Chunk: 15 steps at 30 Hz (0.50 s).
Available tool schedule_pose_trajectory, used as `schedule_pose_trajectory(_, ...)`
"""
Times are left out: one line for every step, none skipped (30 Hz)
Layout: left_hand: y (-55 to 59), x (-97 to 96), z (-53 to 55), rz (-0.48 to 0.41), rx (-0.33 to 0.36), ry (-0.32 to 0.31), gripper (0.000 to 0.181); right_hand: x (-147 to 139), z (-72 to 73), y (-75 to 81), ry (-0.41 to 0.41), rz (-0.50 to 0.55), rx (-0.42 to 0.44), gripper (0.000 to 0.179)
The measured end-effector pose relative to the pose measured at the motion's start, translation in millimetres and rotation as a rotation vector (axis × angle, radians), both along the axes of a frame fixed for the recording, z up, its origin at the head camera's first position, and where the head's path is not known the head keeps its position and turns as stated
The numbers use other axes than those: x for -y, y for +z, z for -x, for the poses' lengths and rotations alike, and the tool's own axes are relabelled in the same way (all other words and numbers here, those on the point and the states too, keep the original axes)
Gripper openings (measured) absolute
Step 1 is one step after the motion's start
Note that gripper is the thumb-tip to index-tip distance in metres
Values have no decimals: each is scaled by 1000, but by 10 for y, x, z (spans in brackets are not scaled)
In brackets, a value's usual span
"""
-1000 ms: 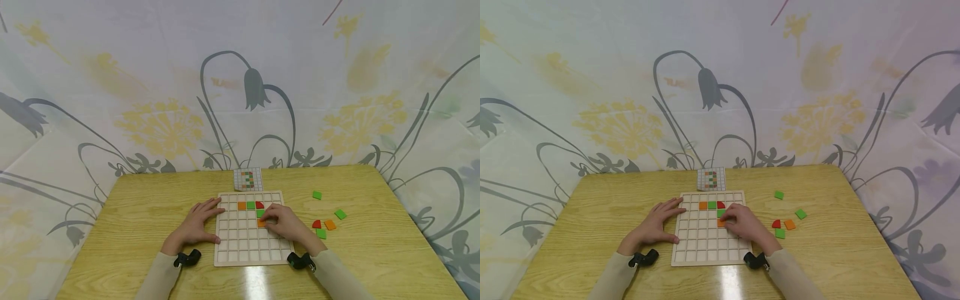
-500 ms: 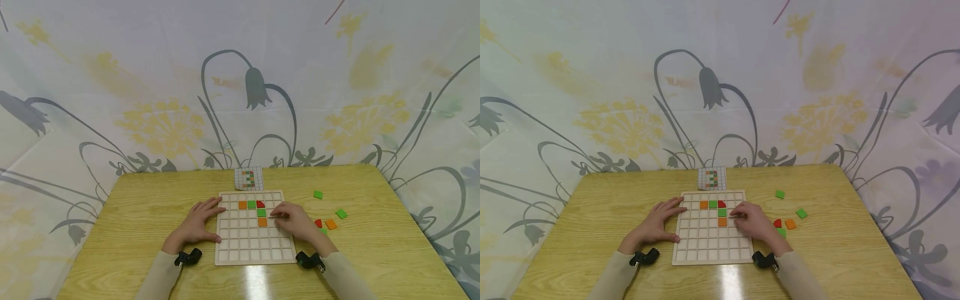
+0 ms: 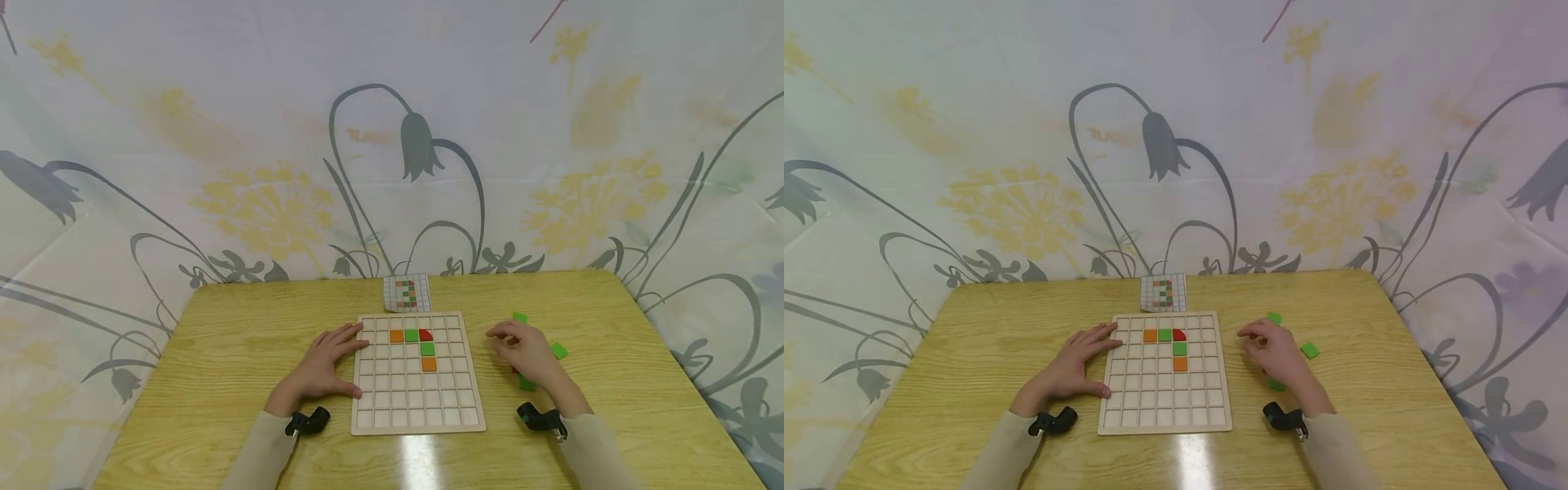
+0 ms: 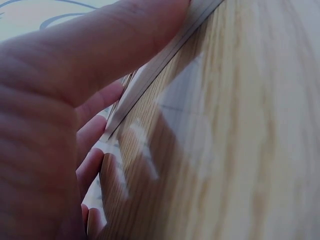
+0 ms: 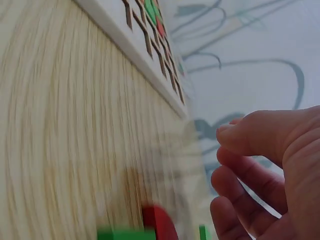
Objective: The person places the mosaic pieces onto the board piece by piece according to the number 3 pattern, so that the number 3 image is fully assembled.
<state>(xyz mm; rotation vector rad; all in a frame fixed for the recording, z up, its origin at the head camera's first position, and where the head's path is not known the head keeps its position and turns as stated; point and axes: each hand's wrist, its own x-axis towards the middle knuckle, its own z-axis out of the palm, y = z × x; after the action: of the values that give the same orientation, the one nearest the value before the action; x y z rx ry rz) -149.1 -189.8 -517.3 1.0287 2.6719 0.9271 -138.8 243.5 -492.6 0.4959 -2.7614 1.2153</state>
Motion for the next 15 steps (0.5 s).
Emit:
schedule_pose_trajectory(-1, 0, 0, 0, 1, 0, 93, -52, -8, 5, -20, -3, 7, 17)
schedule_pose_trajectory(-4, 1, 1, 1, 0, 0, 93, -103, -18, 14, -39, -4, 12, 17)
schedule_pose_trajectory(-5, 1, 1, 1, -2, 0, 94, -156, -26, 13, -60, -9, 13, 17)
schedule_pose_trajectory(-5, 2, 1, 1, -1, 0, 93, -207, -38, 20, -77, -18, 7, 17)
schedule_pose_trajectory(-5, 2, 1, 2, -2, -1, 94, -258, -53, 28, -92, -28, 3, 16)
schedule_pose_trajectory(-6, 4, 0, 3, -3, 0, 94, -307, -69, 29, -109, -41, -6, 16)
schedule_pose_trajectory(-8, 5, 0, 4, -4, 0, 94, -356, -84, 32, -126, -53, -14, 16)
schedule_pose_trajectory(-9, 5, -1, 4, -4, 0, 94, -405, -97, 33, -141, -58, -22, 16)
schedule_pose_trajectory(-9, 5, -1, 5, -5, 0, 94, -452, -110, 33, -154, -66, -30, 16)
schedule_pose_trajectory(-9, 5, -2, 4, -5, -1, 94, -496, -122, 35, -166, -72, -39, 16)
schedule_pose_trajectory(-8, 5, -3, 3, -5, -1, 94, -537, -134, 36, -179, -79, -48, 16)
schedule_pose_trajectory(-7, 5, -3, 2, -5, -1, 94, -576, -146, 38, -189, -86, -56, 16)
schedule_pose_trajectory(-6, 4, -3, 3, -4, 0, 94, -615, -157, 36, -199, -89, -60, 16)
schedule_pose_trajectory(-5, 4, -4, 3, -4, 0, 94, -652, -169, 37, -213, -93, -61, 16)
schedule_pose_trajectory(-4, 4, -4, 4, -5, 0, 94, -687, -181, 36, -228, -99, -62, 17)
